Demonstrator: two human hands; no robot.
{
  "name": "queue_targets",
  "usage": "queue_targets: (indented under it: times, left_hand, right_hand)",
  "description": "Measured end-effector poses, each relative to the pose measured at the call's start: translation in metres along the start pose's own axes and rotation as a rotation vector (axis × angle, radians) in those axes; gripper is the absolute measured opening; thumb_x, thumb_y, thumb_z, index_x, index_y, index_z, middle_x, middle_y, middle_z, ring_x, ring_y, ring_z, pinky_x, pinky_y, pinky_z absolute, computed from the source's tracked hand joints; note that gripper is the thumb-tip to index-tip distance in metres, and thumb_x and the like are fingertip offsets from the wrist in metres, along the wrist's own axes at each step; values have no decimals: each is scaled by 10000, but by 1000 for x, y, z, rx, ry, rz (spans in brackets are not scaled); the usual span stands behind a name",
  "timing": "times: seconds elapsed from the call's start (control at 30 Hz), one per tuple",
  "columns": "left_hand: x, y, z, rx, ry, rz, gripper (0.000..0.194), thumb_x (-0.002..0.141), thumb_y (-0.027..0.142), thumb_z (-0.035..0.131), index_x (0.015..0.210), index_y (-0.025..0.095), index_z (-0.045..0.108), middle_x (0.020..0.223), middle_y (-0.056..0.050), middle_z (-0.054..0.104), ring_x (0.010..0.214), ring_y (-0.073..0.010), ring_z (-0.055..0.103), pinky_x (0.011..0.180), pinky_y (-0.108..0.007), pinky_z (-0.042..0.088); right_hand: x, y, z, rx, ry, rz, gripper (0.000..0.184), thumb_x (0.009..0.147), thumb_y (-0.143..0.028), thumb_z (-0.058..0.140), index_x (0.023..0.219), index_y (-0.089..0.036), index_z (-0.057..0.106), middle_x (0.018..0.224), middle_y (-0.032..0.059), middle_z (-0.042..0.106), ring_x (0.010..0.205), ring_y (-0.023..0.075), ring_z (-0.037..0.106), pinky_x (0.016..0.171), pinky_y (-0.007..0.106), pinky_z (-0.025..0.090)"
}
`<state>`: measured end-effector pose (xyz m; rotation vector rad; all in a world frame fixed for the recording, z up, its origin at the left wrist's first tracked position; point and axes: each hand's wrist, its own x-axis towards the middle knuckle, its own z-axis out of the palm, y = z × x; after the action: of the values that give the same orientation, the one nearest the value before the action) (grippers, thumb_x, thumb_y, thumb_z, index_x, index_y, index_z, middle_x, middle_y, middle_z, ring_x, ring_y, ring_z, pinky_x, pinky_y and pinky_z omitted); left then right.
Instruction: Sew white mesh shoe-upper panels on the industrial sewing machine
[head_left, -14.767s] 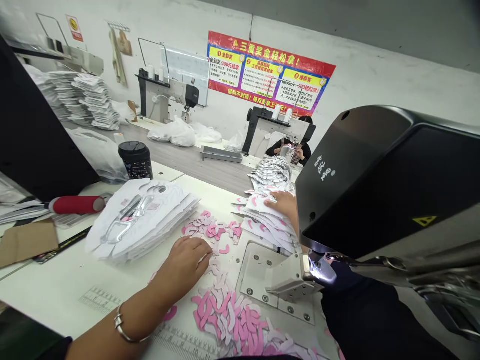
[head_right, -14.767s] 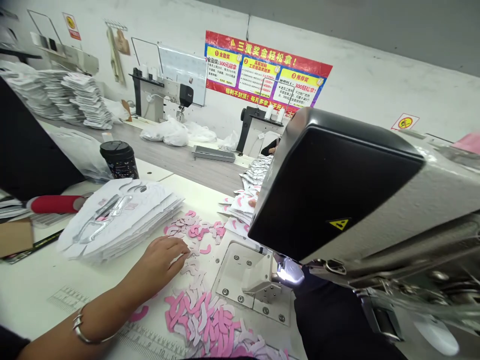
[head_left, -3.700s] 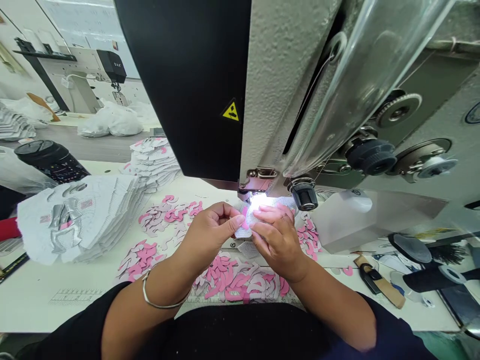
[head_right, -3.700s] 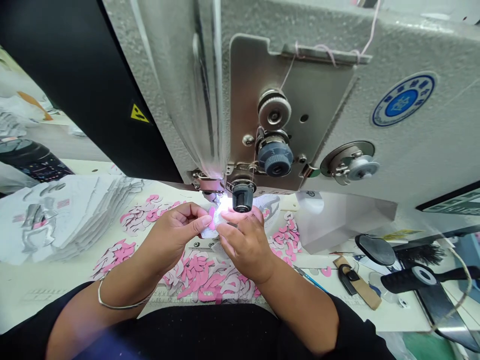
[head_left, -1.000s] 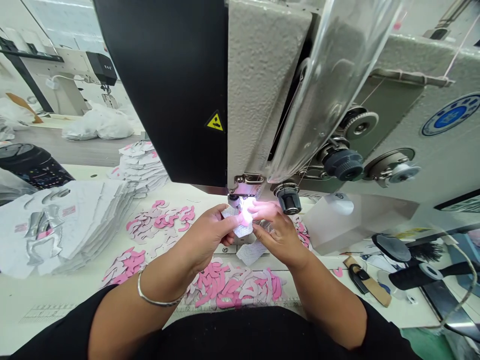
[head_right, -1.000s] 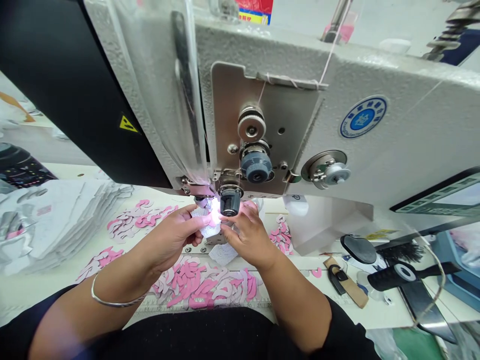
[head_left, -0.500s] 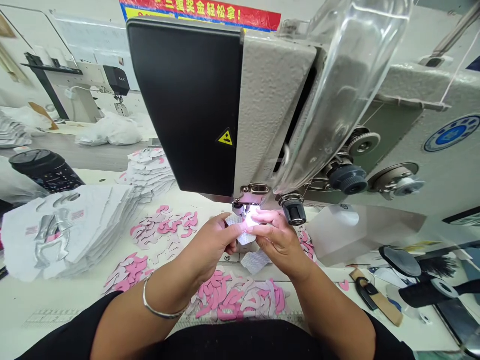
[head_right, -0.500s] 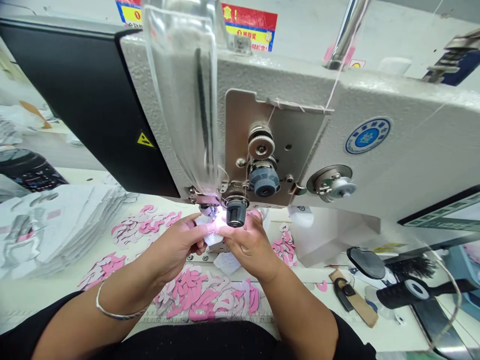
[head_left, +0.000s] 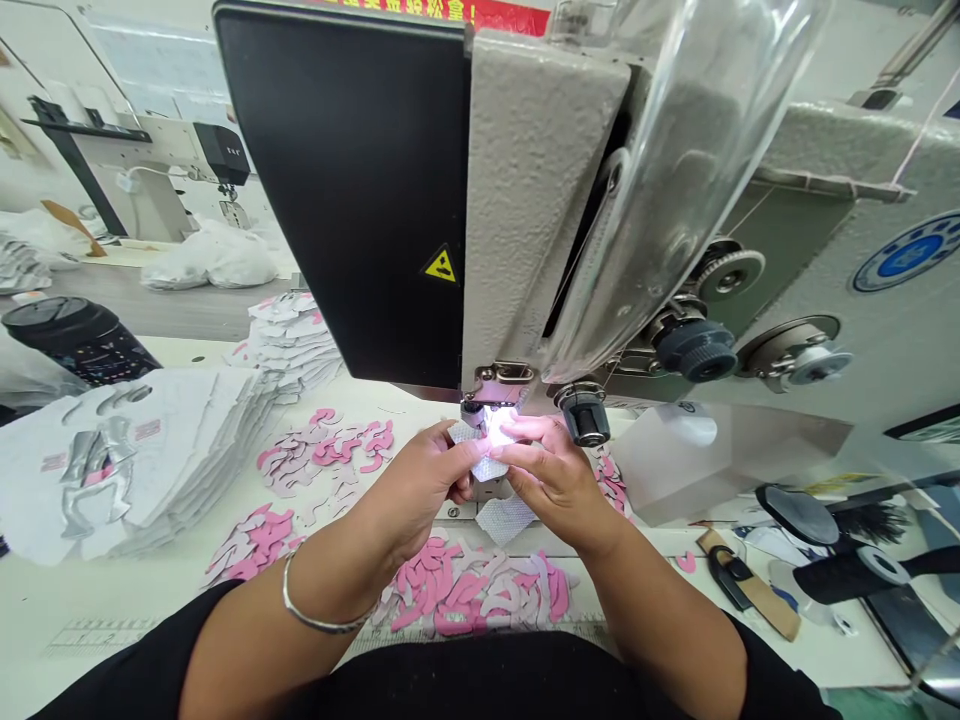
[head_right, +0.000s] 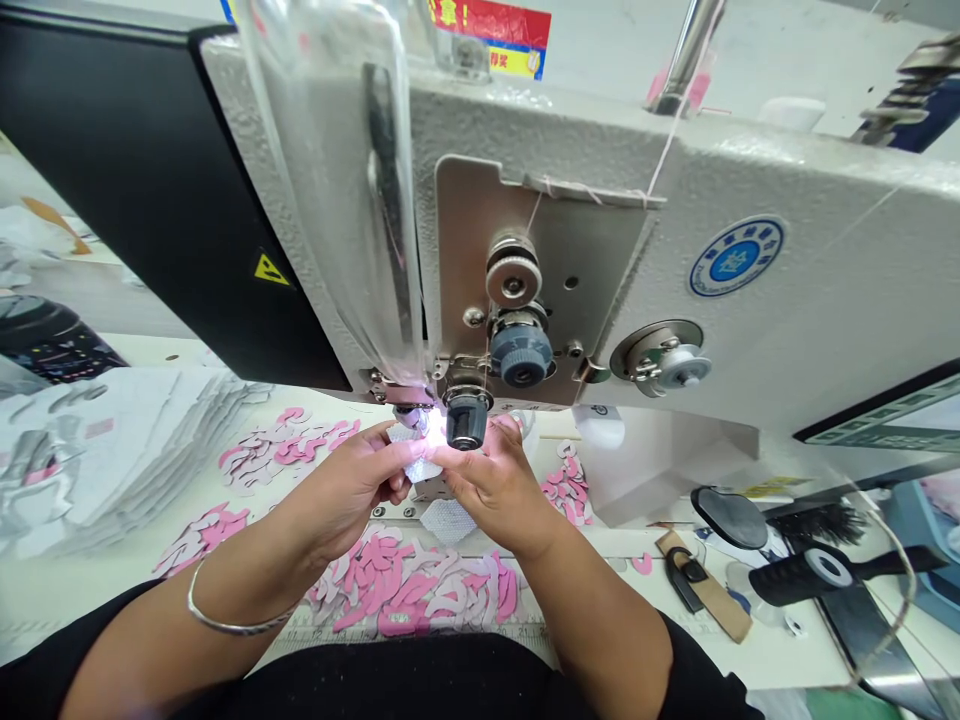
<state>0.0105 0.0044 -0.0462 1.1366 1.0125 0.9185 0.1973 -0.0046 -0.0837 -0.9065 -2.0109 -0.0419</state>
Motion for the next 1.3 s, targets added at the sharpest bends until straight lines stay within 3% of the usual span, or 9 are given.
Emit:
queue_targets:
  times: [0.5,0.73,0.9,1.07,1.3]
  left_hand:
    - [7,5,-6,-2,-28,-2,152,784,291,672,752,166,593,584,49,475,502,-68,423,490,-206,328]
    - [23,6,-19,-75,-92,-33,104,728,236,705,716,168,628,580,42,510,472,-57,432,471,-196,324]
    - [36,5,-24,-99,-124,-45,214,692,299,779,638,145,640,568,17,535,466,-53,413,459,-202,292]
    - [43,3,-23,-131,-79,-16,288,666,369,826,631,150,642,559,12,531,470,-63,396,451,-219,262]
    - [41,-3,-22,-124,-64,16,368,737,404,767,561,170,544,498,20,477,452,-78,373,459,-238,259]
  right_hand:
    - [3,4,-1,7,-86,88,267,957,-265,545,1157,-369,689,1127,46,606,1052,215,592,908,432,510]
    - [-1,-10,7,-202,35,64,286,944,-237,568,1199,-304,677,1101,81,630,1088,255,595,924,464,507]
    - [-3,-21,13,-326,119,14,340,895,-119,581,1200,-248,655,1051,86,681,1100,262,624,938,454,505]
    - [-6,-24,12,-367,137,6,334,887,-110,574,1184,-244,649,1064,78,711,1133,267,631,950,447,501]
    - [-4,-24,11,-355,131,22,319,879,-100,573,1157,-240,645,1086,71,723,1115,264,643,937,443,488]
